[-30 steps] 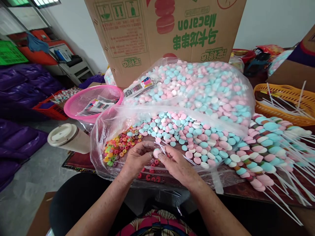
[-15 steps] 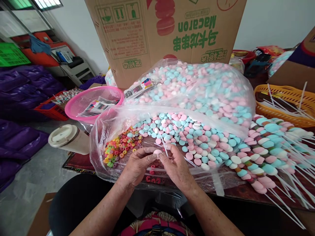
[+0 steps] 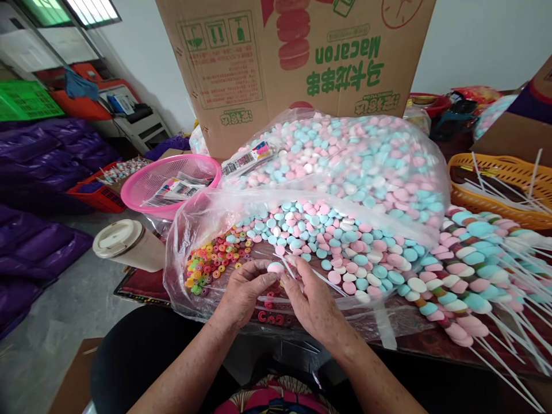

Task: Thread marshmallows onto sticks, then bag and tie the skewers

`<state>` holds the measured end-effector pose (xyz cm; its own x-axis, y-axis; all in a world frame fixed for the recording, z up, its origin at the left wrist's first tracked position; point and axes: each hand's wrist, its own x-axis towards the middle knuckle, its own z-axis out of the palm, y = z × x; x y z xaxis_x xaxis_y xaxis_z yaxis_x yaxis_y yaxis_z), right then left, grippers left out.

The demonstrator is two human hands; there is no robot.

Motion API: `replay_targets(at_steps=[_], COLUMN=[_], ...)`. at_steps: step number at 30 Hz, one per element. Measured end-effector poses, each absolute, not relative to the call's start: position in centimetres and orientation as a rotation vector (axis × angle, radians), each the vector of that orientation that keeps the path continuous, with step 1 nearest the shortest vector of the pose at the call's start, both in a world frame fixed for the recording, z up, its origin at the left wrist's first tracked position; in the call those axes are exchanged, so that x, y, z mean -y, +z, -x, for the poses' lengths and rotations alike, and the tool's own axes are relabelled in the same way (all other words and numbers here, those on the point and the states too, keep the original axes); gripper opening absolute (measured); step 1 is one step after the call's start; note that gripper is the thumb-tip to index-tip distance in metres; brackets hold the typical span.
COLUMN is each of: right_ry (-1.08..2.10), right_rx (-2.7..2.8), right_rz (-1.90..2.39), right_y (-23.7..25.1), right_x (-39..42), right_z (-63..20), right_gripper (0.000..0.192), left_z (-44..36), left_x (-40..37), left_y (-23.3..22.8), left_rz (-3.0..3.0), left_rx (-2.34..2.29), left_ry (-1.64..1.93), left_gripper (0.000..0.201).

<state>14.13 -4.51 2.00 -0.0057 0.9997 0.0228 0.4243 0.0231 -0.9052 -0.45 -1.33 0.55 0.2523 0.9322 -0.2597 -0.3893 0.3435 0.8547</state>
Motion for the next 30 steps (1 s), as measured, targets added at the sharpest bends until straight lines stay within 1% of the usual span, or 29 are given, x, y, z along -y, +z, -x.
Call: replay_targets(at_steps=[4, 8, 12, 17, 20, 23, 26, 30], right_ry=[0.675, 0.544, 0.523, 0.513, 0.522, 0.526, 0.438, 0.302], right_rx=[1.863, 2.055, 2.167, 2.271, 2.307, 2.329, 2.329, 2.347], right_rz=[1.547, 1.721, 1.908, 2.011, 2.085, 2.139, 2.160, 2.201], right_y=[1.7, 0.8, 1.1, 2.1, 2.6, 2.9, 3.1, 2.9], right_x=[6.1, 7.2, 7.1, 6.8, 6.8, 6.7, 6.7, 6.8], right_z=[-15.4, -15.6, -15.0, -14.8, -14.7, -14.4, -13.9, -13.1], right_gripper=[0.043, 0.049, 0.051, 0.052, 0.053, 0.053, 0.051, 0.050], left_z=[0.8, 0.7, 0.3, 0.2, 0.3, 0.4, 0.4, 0.3], left_x=[0.9, 0.9, 1.4, 1.6, 1.8, 2.0, 2.2, 2.3], left_y=[0.0, 0.0, 0.1, -0.2, -0.3, -0.4, -0.8, -1.4], left_rz=[-0.633, -0.673, -0.767, -0.864, -1.044, -1.350, -1.569, -1.814], left_rx=[-0.965, -1.009, -1.029, -1.063, -1.106, -1.232, -1.357, -1.408], left_ry=[1.069, 1.111, 1.139, 1.165, 1.179, 1.164, 1.167, 1.291], left_gripper=[0.029, 0.032, 0.036, 0.031, 0.025, 0.021, 0.019, 0.020])
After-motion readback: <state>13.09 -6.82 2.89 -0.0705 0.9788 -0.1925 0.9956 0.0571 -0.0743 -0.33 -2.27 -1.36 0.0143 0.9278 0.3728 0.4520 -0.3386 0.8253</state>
